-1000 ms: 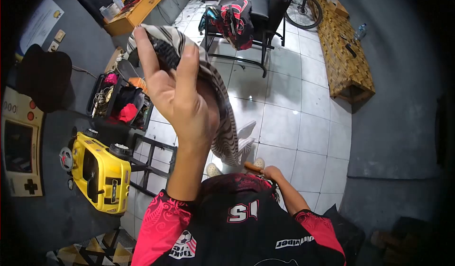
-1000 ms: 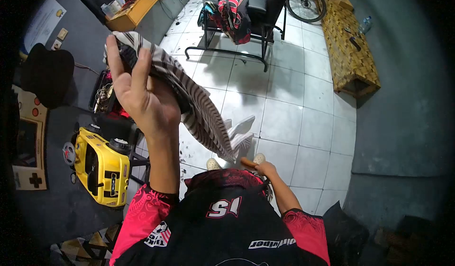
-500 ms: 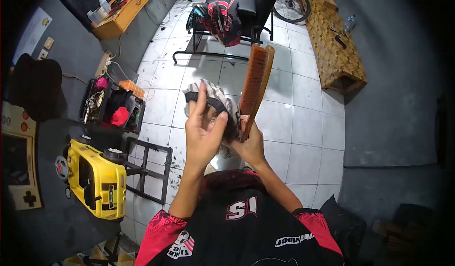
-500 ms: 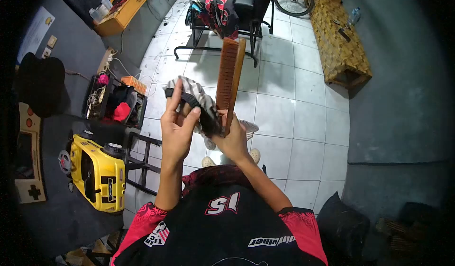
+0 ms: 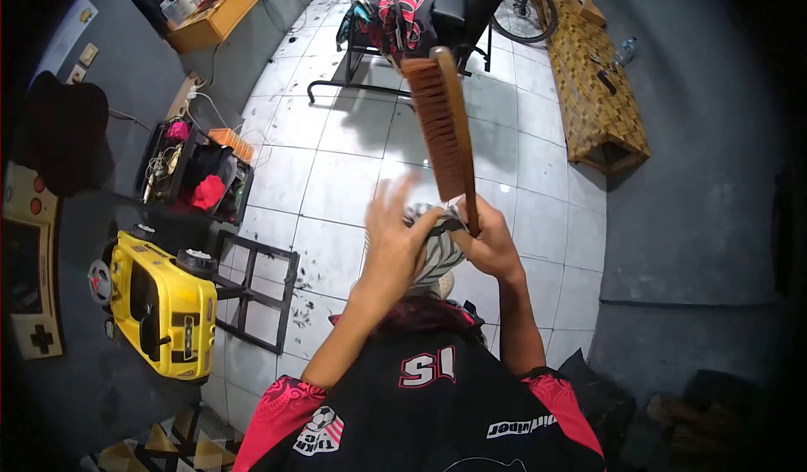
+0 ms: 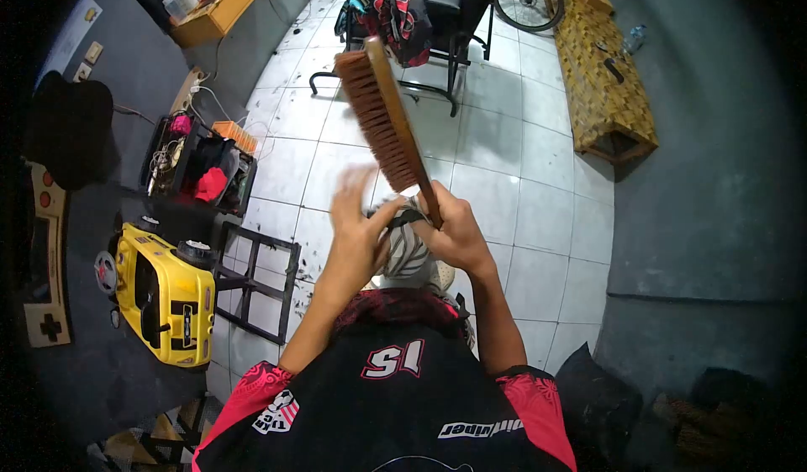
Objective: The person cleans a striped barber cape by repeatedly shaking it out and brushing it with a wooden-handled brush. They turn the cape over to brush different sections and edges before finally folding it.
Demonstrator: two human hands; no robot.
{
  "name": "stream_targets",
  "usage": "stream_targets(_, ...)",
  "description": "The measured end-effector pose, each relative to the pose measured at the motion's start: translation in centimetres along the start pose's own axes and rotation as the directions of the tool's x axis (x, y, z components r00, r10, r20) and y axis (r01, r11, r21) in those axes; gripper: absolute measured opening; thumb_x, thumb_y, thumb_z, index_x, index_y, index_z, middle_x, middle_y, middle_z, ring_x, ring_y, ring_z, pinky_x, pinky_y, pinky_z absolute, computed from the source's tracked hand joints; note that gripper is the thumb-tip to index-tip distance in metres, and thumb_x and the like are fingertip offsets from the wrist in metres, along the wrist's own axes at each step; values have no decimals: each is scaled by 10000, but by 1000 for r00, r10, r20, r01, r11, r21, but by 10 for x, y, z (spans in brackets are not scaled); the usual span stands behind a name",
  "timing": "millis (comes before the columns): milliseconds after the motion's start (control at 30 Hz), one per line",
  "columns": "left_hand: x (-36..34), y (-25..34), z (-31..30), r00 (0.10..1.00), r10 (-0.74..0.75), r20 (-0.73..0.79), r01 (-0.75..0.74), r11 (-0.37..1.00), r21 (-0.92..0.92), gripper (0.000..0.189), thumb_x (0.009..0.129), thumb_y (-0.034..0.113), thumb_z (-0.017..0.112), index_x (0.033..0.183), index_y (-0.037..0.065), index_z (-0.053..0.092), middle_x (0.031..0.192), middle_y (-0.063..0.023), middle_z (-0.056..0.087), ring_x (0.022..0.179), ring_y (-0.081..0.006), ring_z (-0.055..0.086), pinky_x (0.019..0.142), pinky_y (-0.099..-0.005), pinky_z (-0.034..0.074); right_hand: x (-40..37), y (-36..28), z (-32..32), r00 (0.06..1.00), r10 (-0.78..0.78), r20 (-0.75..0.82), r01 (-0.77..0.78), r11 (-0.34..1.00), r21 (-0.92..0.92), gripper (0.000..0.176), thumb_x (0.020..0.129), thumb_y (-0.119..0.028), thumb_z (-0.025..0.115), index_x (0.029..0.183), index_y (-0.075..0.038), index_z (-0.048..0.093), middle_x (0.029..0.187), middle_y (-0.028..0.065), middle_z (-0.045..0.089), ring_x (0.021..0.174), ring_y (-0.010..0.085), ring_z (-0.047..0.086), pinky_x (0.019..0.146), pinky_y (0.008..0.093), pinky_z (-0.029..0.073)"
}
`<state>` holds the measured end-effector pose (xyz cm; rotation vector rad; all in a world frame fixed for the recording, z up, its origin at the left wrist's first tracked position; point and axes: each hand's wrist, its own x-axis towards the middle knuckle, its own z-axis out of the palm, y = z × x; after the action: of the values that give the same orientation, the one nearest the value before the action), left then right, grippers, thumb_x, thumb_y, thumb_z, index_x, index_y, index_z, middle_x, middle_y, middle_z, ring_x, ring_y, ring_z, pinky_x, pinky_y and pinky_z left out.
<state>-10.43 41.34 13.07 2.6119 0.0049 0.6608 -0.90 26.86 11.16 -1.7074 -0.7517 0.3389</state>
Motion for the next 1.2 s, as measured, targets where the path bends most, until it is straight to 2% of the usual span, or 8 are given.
stream_targets(100, 10, 1, 8, 969, -100, 227, 228, 721, -654, 298, 695, -70, 391, 974, -30, 486, 835, -276, 533, 825, -446, 521, 730, -437, 425, -2, -8, -9, 982, -22, -188, 9, 997, -72, 189, 726, -13, 616, 784, -28, 437, 624, 20, 389, 553, 98, 372, 505, 245, 357)
stream_targets(500, 63, 20, -3, 872, -64, 486, 345, 784, -516, 184, 852, 146, 538, 852, -37, 548, 594, -87, 508, 546, -102, 426, 503, -269, 378, -19, -12, -37, 844, -232, -484, 65, 939, -336, 200, 834, -122, 613, 815, -16, 445, 688, 42, 499, 604, 92, 488, 562, 232, 425)
stream_targets(600, 73, 30, -5, 938, -132, 320, 314, 716, -623, 155, 869, 116, 512, 876, -34, 550, 580, -72, 495, 553, -82, 420, 505, -270, 377, -42, -14, -24, 877, 74, -475, 256, 765, 591, 432, 916, -485, 380, 735, -95, 345, 565, 1, 350, 355, 72, 301, 302, 210, 288)
stream_targets(700, 87, 46, -12, 970, -77, 231, 227, 631, -742, 156, 882, 118, 480, 880, -29, 532, 616, -86, 501, 568, -107, 426, 527, -279, 380, -58, 9, 11, 928, 83, -364, 195, 724, 661, 456, 937, -477, 303, 742, -70, 371, 547, 10, 357, 387, 112, 345, 378, 241, 312)
stream_targets(800, 102, 57, -30, 986, -65, 151, 163, 484, -860, 133, 904, 114, 471, 859, 3, 529, 612, 34, 435, 571, -38, 368, 491, -219, 316, -79, 103, 43, 897, 437, -67, -398, 864, 310, 326, 933, -281, 378, 1007, 8, 510, 636, 141, 510, 587, 262, 516, 594, 375, 420)
stream_targets(867, 112, 58, -48, 993, -67, 94, 113, 388, -915, 145, 920, 123, 468, 864, 14, 545, 633, 73, 438, 577, -2, 352, 487, -183, 289, -90, 165, 58, 977, 207, -40, -210, 974, -82, 303, 916, -206, 392, 1127, -14, 495, 764, 224, 583, 711, 365, 580, 632, 427, 448)
stream_targets(967, 114, 58, -72, 985, -132, 113, 144, 257, -956, 185, 936, 169, 462, 904, 22, 569, 654, 99, 432, 566, 22, 332, 473, -164, 251, -165, 303, 52, 720, 565, 404, -207, 730, -651, 368, 914, -264, 349, 1166, -38, 495, 955, 248, 589, 840, 386, 584, 738, 435, 463)
stream_targets(1200, 102, 46, -75, 911, -235, 338, 358, 48, -932, 228, 940, 212, 461, 955, 10, 567, 697, 69, 507, 572, 18, 411, 483, -148, 310, -199, 320, 27, 562, 827, -27, -726, 478, -494, 652, 891, -487, 269, 931, 73, 600, 871, 329, 578, 759, 446, 597, 726, 465, 472)
